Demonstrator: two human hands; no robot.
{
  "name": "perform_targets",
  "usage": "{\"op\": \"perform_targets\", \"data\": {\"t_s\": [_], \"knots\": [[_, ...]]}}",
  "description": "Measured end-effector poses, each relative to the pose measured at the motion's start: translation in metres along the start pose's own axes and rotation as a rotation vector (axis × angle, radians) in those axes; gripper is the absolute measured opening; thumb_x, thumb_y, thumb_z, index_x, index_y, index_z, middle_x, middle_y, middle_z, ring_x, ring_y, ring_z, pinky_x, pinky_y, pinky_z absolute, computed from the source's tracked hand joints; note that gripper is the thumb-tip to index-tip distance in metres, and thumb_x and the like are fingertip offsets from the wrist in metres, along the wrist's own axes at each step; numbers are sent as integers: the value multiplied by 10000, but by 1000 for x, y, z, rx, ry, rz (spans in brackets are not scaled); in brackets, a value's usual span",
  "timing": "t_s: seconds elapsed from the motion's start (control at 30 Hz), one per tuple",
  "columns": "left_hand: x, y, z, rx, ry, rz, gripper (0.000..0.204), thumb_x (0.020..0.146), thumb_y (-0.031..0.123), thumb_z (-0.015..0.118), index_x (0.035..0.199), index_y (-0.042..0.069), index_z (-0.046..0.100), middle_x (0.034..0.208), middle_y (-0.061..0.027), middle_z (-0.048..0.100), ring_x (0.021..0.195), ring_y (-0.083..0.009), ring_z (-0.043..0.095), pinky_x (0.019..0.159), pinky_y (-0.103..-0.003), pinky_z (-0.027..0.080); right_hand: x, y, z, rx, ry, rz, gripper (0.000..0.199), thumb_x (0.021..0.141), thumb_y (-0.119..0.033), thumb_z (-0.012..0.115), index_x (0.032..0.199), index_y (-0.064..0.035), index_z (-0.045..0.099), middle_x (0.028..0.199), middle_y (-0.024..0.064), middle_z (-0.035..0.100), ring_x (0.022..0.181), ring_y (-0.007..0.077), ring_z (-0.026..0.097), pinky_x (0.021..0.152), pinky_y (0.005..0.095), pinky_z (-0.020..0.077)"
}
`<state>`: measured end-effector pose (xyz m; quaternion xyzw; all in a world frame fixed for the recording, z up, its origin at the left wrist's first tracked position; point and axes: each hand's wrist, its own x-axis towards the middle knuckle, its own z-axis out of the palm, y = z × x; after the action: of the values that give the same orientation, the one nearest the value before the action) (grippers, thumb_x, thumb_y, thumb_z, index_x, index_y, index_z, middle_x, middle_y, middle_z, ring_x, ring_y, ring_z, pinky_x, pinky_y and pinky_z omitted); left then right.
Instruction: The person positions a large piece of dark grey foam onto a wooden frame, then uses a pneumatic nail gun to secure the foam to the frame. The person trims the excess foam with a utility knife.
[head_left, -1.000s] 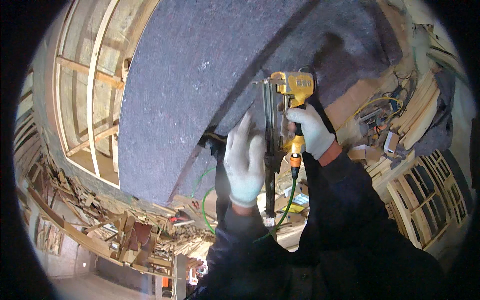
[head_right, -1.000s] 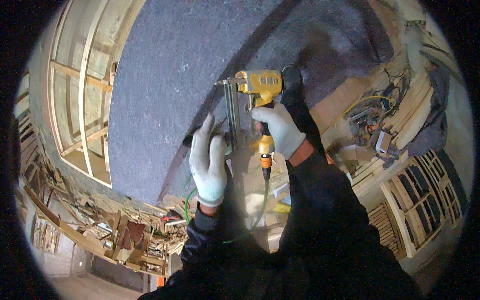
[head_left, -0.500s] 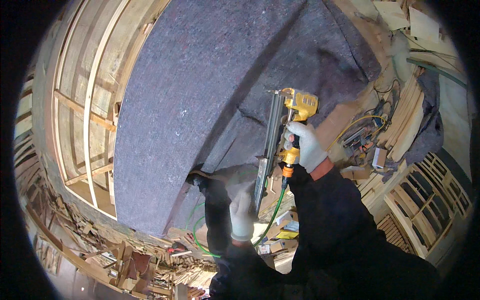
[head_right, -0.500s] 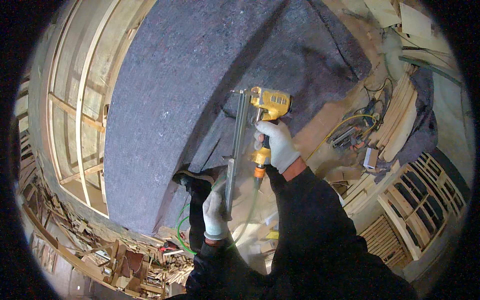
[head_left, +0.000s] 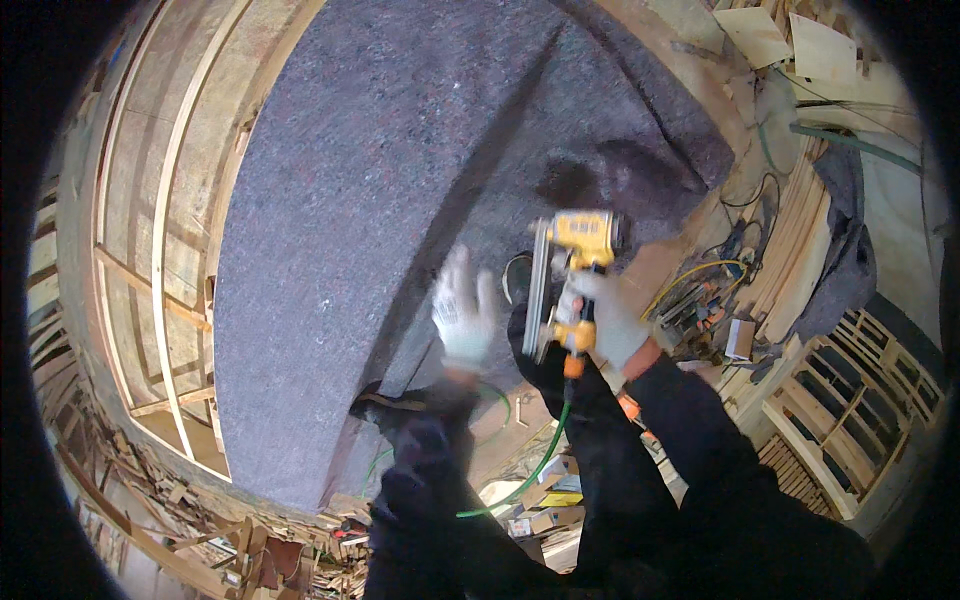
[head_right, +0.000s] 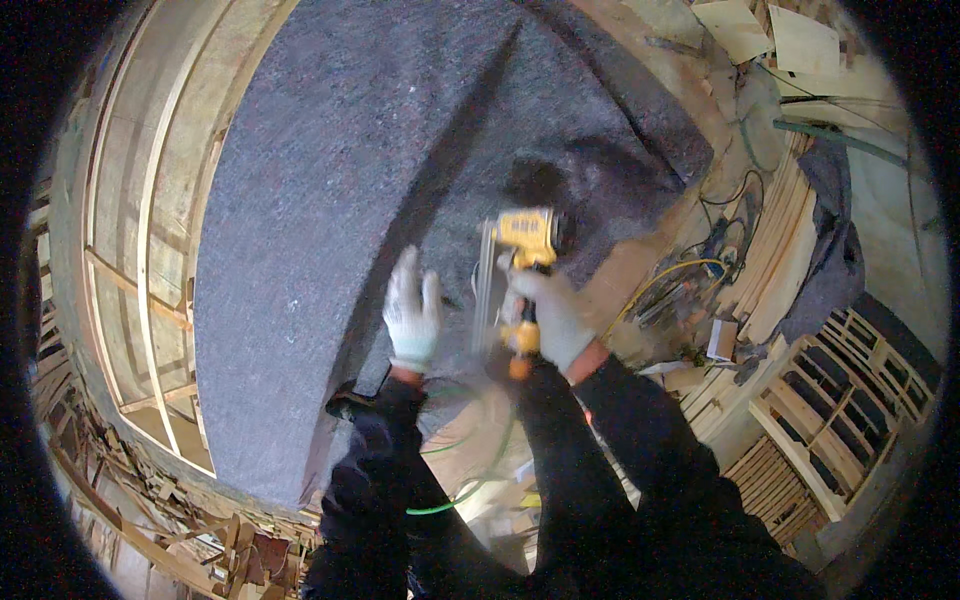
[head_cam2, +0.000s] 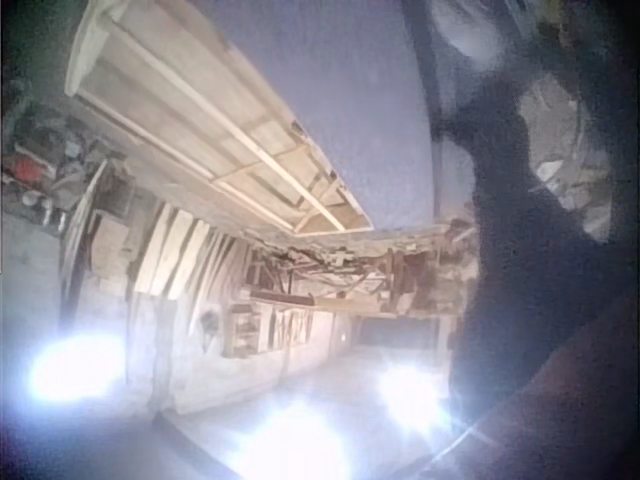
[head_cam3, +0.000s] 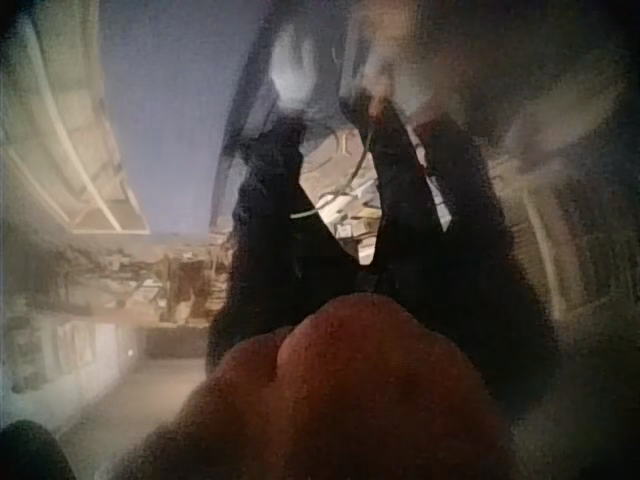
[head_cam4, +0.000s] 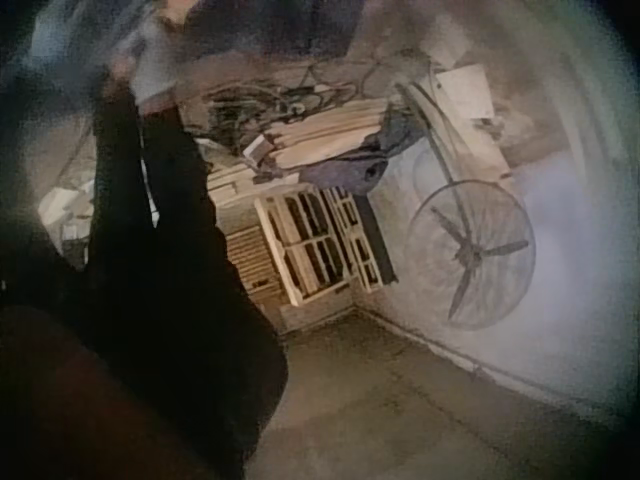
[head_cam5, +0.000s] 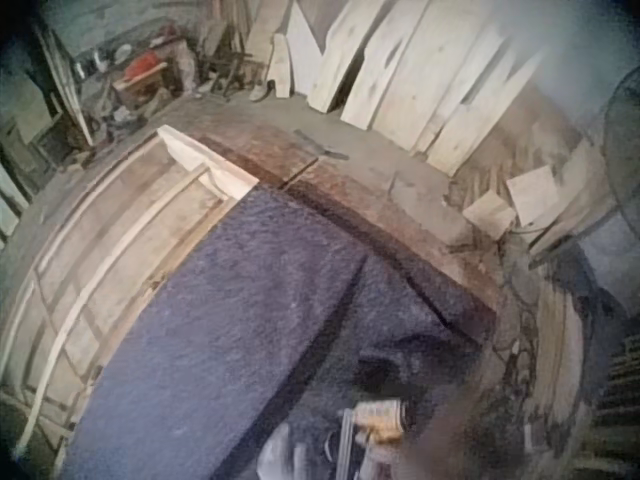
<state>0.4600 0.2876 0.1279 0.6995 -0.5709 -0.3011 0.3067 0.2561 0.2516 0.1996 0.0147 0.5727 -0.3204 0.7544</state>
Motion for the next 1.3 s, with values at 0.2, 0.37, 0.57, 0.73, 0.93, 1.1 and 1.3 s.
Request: {"op": "perform_targets", "data": {"t_s": [0.2, 0.37, 0.57, 0.73, 0.93, 1.1, 1.3], "knots": [[117, -66, 62, 509, -150, 81, 677, 943, 308, 610, 1510, -23, 445, 1582, -251, 429, 1481, -424, 380, 1207, -571, 272, 108, -134, -11, -611, 60, -369, 231, 927, -178, 685, 1113, -40, 688, 713, 0, 606, 586, 105, 585, 546, 299, 494], [114, -79, 91, 571, -159, 72, 719, 938, 280, 629, 1544, -25, 390, 1635, -244, 346, 1525, -436, 299, 1221, -580, 243, 192, -204, -5, -917, 44, -458, 163, 940, -177, 698, 1039, -48, 688, 714, -5, 611, 593, 103, 581, 555, 282, 474], [112, -84, 102, 613, -190, 19, 746, 935, 235, 628, 1569, -28, 336, 1649, -249, 312, 1542, -444, 257, 1228, -595, 218, 238, -230, 12, -918, 56, -415, 137, 947, -184, 702, 976, -55, 667, 702, 5, 600, 569, 109, 565, 533, 288, 462], [112, -86, 104, 569, -112, 54, 718, 885, 152, 613, 1538, -37, 383, 1634, -252, 340, 1525, -456, 288, 1218, -600, 233, 248, -239, 22, -931, 80, -435, 154, 936, -202, 727, 948, -61, 664, 680, 0, 595, 557, 105, 559, 530, 286, 467], [125, -68, 98, 550, -124, 39, 762, 850, 200, 650, 1532, -29, 397, 1624, -254, 352, 1513, -456, 306, 1221, -595, 224, 258, -250, 27, -927, 93, -480, 156, 940, -197, 724, 932, -58, 655, 672, 6, 598, 554, 103, 561, 526, 284, 467], [201, -46, 123, 450, -52, 249, 768, 845, 243, 693, 1519, -8, 423, 1602, -252, 381, 1495, -437, 337, 1197, -580, 270, 263, -259, 18, -840, 58, -486, 117, 920, -155, 704, 914, -44, 668, 670, 2, 605, 548, 98, 568, 514, 277, 473], [234, -44, 164, 496, -155, 178, 802, 859, 235, 674, 1562, 5, 362, 1639, -231, 337, 1515, -433, 311, 1215, -586, 238, 264, -280, 11, -886, 13, -489, 124, 934, -167, 700, 939, -47, 670, 676, 2, 599, 556, 96, 563, 527, 271, 468]]}}
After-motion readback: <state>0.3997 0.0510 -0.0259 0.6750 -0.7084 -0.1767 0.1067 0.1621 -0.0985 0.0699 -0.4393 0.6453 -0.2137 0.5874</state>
